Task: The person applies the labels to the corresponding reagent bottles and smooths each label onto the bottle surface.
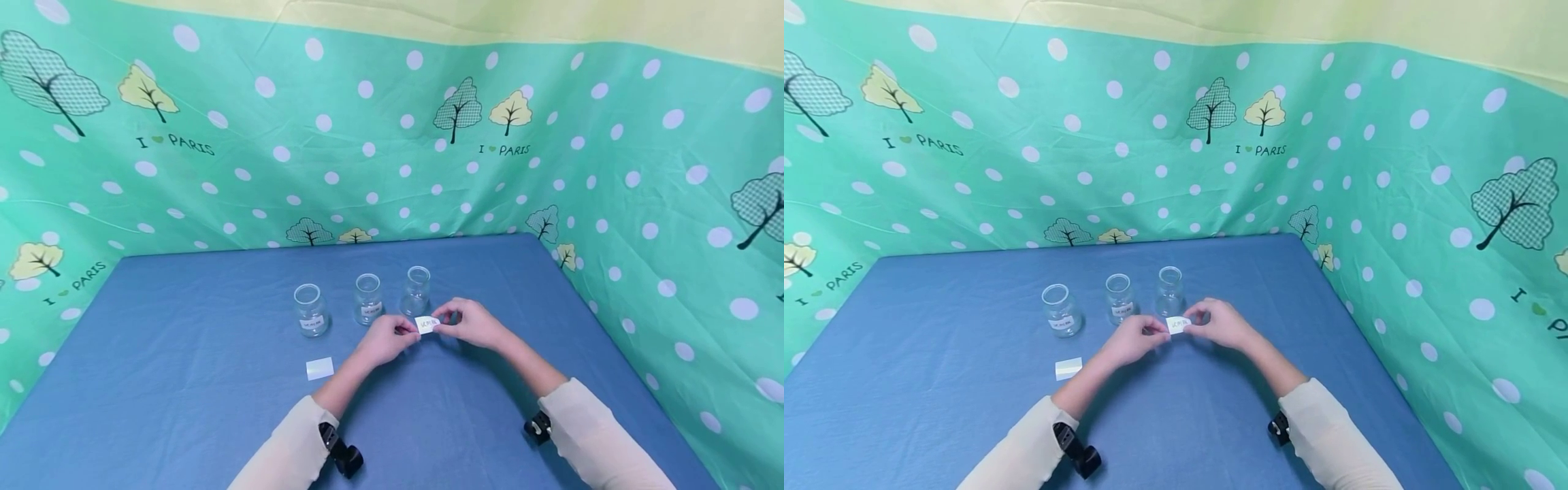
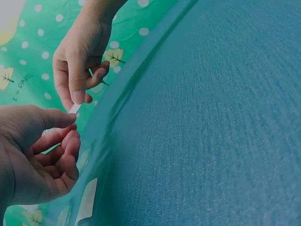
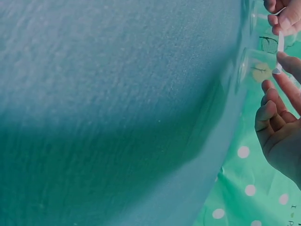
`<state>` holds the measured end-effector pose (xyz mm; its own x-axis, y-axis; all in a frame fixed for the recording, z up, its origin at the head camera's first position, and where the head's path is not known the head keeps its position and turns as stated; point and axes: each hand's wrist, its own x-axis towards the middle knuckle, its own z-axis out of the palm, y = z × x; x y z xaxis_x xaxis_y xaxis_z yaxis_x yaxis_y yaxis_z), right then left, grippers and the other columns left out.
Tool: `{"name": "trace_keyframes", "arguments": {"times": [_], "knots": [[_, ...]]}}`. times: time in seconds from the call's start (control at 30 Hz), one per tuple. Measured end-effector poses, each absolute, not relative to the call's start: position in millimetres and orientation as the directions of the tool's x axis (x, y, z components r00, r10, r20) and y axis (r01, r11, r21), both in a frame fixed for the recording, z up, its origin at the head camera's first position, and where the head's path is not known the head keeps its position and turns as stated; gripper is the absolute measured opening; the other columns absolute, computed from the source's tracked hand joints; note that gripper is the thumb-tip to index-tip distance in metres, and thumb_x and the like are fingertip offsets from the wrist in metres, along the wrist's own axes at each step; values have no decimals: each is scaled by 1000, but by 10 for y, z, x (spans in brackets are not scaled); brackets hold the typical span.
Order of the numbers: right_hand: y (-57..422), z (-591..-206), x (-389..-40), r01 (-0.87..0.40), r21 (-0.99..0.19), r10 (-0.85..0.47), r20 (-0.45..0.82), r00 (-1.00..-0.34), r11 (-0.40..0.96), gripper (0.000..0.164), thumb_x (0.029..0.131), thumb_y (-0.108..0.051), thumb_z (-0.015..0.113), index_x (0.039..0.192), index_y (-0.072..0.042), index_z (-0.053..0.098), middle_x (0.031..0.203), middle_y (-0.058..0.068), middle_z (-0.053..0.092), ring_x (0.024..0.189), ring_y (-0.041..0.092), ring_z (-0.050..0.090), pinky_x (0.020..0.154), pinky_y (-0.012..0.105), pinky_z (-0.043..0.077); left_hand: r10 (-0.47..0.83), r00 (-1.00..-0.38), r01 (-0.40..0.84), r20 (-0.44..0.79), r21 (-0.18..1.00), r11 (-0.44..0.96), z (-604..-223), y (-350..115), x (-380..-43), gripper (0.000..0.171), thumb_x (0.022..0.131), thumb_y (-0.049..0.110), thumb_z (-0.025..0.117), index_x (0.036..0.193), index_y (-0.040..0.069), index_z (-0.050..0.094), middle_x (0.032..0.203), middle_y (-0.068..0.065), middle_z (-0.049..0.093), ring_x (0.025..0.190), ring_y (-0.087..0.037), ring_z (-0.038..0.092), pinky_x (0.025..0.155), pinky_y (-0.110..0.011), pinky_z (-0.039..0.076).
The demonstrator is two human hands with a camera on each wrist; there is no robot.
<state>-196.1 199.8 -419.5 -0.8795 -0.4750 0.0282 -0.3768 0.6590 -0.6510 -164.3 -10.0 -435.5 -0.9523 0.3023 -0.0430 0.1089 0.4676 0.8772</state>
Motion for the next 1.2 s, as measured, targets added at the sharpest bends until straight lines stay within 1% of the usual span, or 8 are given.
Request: {"name": "trace_keyframes", "arguments": {"times": [0.1, 0.33, 0.63, 0.87, 0.93, 1.03, 1.13, 1.2], "knots": [[1987, -4172, -1949, -375, -653, -478, 23, -878, 658, 20, 81, -25, 73, 98, -16, 70, 83, 0, 61, 60, 13, 49, 53, 24, 42, 296, -953, 85, -59, 889, 450, -4379, -105, -1631, 13, 86, 16, 66, 88, 4, 68, 74, -6, 65, 58, -13, 58, 50, -24, 46], [1957, -4154, -1937, -367, -661, -476, 18, -879, 654, 20, 81, -25, 73, 99, -16, 70, 83, 1, 61, 62, 14, 50, 54, 24, 42, 287, -955, 43, -78, 918, 394, -4411, -113, -1612, 14, 86, 15, 64, 89, 3, 68, 77, -18, 67, 59, -21, 60, 48, -24, 44], [1952, -4164, -1938, -366, -666, -478, 16, -878, 650, 20, 82, -25, 72, 99, -15, 70, 85, 1, 61, 61, 17, 50, 53, 25, 42, 284, -956, 30, -73, 939, 342, -4435, -123, -1626, 15, 85, 16, 64, 91, 3, 68, 76, -20, 67, 62, -26, 62, 48, -25, 45], [1951, -4165, -1954, -379, -656, -479, 30, -878, 653, 19, 82, -25, 72, 98, -16, 70, 85, 1, 62, 60, 14, 49, 54, 25, 42, 285, -957, 43, -51, 948, 314, -4450, -131, -1633, 16, 85, 15, 63, 91, 2, 69, 74, -22, 65, 62, -26, 61, 48, -25, 44], [1952, -4168, -1954, -384, -650, -480, 33, -877, 656, 19, 82, -25, 72, 99, -16, 70, 85, 1, 62, 60, 12, 48, 54, 25, 42, 286, -957, 51, -45, 945, 322, -4450, -131, -1634, 16, 85, 15, 63, 91, 2, 68, 73, -21, 65, 61, -26, 60, 49, -25, 44], [1948, -4168, -1951, -379, -646, -475, 29, -880, 663, 20, 82, -26, 72, 100, -16, 70, 85, -1, 62, 60, 11, 48, 54, 23, 42, 279, -959, 49, -50, 940, 336, -4453, -128, -1635, 15, 86, 16, 62, 90, 3, 68, 68, -15, 64, 60, -24, 60, 49, -25, 44], [1945, -4162, -1942, -382, -648, -472, 39, -881, 659, 26, 82, -24, 72, 105, -13, 69, 86, 1, 61, 59, 11, 47, 53, 24, 41, 268, -962, 42, -54, 939, 342, -4457, -123, -1636, 15, 85, 17, 62, 90, 4, 69, 64, -7, 62, 60, -23, 60, 49, -26, 44], [1939, -4152, -1934, -381, -650, -463, 50, -885, 658, 30, 82, -24, 72, 109, -11, 68, 87, 3, 61, 59, 11, 46, 53, 24, 41, 257, -965, 34, -58, 941, 338, -4455, -121, -1638, 15, 85, 17, 62, 90, 4, 69, 64, -6, 61, 60, -23, 60, 50, -25, 44]]}}
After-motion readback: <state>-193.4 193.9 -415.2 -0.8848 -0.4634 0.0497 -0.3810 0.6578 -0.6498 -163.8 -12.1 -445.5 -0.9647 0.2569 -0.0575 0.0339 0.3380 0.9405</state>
